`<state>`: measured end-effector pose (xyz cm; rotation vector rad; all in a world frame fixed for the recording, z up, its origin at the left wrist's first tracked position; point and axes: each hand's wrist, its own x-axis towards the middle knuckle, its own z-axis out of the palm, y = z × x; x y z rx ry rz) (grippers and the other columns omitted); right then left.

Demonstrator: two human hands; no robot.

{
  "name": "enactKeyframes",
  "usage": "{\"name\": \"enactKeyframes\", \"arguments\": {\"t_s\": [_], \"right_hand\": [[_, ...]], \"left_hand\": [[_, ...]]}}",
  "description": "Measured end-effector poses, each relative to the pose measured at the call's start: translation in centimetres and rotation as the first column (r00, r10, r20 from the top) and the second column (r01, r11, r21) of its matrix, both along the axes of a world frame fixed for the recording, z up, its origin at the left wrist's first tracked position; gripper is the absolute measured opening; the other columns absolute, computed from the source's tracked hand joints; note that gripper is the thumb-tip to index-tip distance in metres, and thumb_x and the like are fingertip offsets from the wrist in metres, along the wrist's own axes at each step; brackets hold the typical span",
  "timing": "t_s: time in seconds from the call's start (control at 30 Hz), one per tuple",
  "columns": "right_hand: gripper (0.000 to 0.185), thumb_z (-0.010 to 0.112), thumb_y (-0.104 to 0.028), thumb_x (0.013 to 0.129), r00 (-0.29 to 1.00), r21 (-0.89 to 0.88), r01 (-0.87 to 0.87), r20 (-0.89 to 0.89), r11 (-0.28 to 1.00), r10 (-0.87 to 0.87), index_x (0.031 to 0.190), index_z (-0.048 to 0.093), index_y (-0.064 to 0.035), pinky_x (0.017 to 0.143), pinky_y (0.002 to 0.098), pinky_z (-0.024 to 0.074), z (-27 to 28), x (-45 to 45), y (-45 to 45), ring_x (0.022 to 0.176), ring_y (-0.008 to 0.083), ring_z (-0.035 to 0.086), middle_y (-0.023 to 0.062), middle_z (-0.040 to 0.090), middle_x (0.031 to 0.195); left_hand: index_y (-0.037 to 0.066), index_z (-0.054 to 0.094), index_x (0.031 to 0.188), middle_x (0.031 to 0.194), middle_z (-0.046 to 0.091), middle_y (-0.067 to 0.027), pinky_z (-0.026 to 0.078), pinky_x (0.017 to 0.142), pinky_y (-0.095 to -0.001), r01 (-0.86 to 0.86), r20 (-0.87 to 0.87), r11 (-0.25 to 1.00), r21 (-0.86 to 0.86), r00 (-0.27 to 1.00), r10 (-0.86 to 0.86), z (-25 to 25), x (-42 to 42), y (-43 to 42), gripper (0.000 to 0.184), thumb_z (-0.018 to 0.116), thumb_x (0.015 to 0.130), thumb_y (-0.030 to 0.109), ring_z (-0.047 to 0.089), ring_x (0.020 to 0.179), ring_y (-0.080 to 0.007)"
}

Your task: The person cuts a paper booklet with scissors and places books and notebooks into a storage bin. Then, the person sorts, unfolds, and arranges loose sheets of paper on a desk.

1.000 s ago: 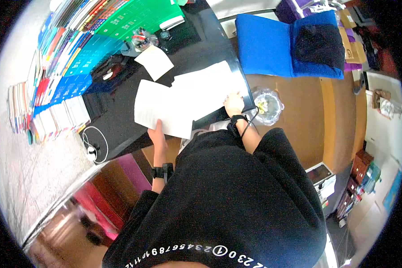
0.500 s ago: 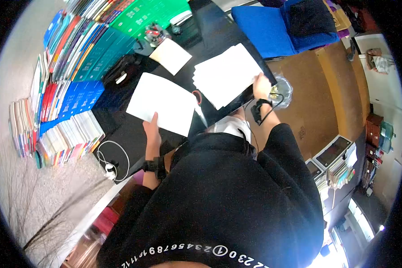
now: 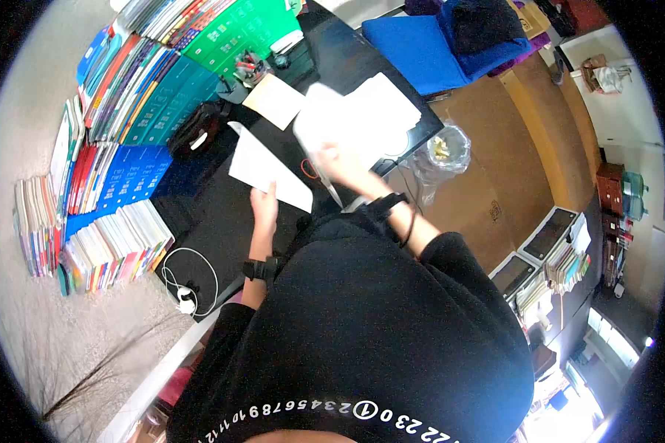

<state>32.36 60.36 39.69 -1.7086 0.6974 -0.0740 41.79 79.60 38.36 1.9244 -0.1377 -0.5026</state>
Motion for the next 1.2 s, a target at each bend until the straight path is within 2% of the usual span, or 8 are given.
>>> {"name": "enactKeyframes", "arguments": {"t_s": [0.03,0.13,0.23,0.37,0.53,0.7,1.0,1.2], "right_hand": [[0.017,0.056,-0.016,0.085,0.983,-0.090,-0.028,0.180,0.996,0.044,0.087,0.060,0.0003,0.065,0.0334,0.0461,-0.6,0.8,1.9,0.068,0.0183,0.056,0.0156,0.060,0.074],[0.023,0.053,-0.019,0.091,0.969,0.059,-0.063,0.242,0.996,0.047,0.092,0.060,0.0024,0.070,0.0288,0.0442,1.2,2.1,3.7,0.077,0.0111,0.053,0.0062,0.061,0.081],[0.023,0.051,-0.019,0.093,0.957,0.258,-0.173,0.273,0.950,0.100,0.094,0.061,0.0015,0.076,0.0280,0.0428,0.4,1.5,1.7,0.083,0.0110,0.053,0.0047,0.062,0.089],[0.025,0.047,-0.019,0.095,0.903,0.312,-0.338,0.374,0.888,0.212,0.098,0.062,0.0002,0.086,0.0284,0.0411,1.2,0.1,-2.0,0.091,0.0120,0.054,0.0039,0.062,0.096],[0.027,0.059,-0.022,0.084,0.978,-0.042,0.209,0.019,0.977,-0.209,0.102,0.061,-0.0016,0.083,0.0349,0.0482,-9.5,-2.6,-11.5,0.093,0.0259,0.063,0.0165,0.066,0.096],[0.051,0.069,-0.031,0.073,0.842,-0.509,-0.121,-0.507,0.852,-0.184,0.113,0.053,-0.0028,0.089,0.0432,0.0464,-12.4,-6.4,-19.1,0.105,0.0375,0.055,0.0214,0.054,0.114],[0.053,0.070,-0.025,0.073,0.822,-0.600,0.024,-0.443,0.800,-0.357,0.112,0.041,-0.0051,0.078,0.0446,0.0502,-16.6,-5.6,-18.5,0.096,0.0383,0.058,0.0226,0.051,0.113],[0.027,0.054,-0.019,0.084,0.921,-0.679,0.071,-0.237,0.731,-0.310,0.105,0.042,-0.0068,0.061,0.0478,0.0491,-11.8,-5.2,-16.6,0.067,0.0389,0.062,0.0196,0.062,0.070]], "left_hand": [[-0.009,0.052,0.115,0.111,0.059,-0.0125,0.042,0.088,-0.0318,0.231,-0.103,0.973,0.029,0.969,-0.227,-2.0,0.4,0.2,0.033,0.055,0.087,0.007,0.056,0.101,-0.0203],[-0.003,0.044,0.124,0.120,0.052,-0.0087,0.038,0.094,-0.0304,0.232,-0.233,0.911,-0.340,0.918,-0.321,1.1,-1.5,-2.8,0.049,0.061,0.079,0.003,0.049,0.112,-0.0183],[-0.002,0.042,0.126,0.120,0.052,-0.0076,0.039,0.093,-0.0310,0.276,-0.225,0.861,-0.426,0.890,-0.397,3.0,-1.3,-4.3,0.052,0.062,0.079,0.002,0.050,0.111,-0.0176],[-0.009,0.058,0.103,0.097,0.063,-0.0111,0.045,0.079,-0.0307,0.310,0.027,0.949,0.052,0.950,-0.312,2.4,-0.9,-6.9,0.026,0.060,0.083,0.007,0.059,0.092,-0.0174],[-0.013,0.060,0.094,0.086,0.065,-0.0145,0.047,0.067,-0.0314,0.064,0.234,0.996,0.064,0.969,-0.077,0.3,0.1,-7.4,0.026,0.057,0.087,0.011,0.062,0.076,-0.0170],[-0.013,0.060,0.100,0.093,0.066,-0.0142,0.048,0.072,-0.0308,-0.085,0.271,0.996,0.030,0.960,0.074,1.7,1.2,-7.4,0.027,0.060,0.086,0.010,0.062,0.081,-0.0180],[-0.011,0.061,0.101,0.094,0.066,-0.0147,0.048,0.075,-0.0311,-0.024,0.273,0.989,0.144,0.962,-0.017,1.8,2.5,-9.7,0.029,0.062,0.086,0.014,0.063,0.082,-0.0189],[-0.011,0.061,0.101,0.093,0.067,-0.0154,0.048,0.074,-0.0309,0.054,0.282,0.987,0.154,0.954,-0.096,3.1,3.3,-11.3,0.030,0.062,0.086,0.015,0.064,0.082,-0.0191]]}}
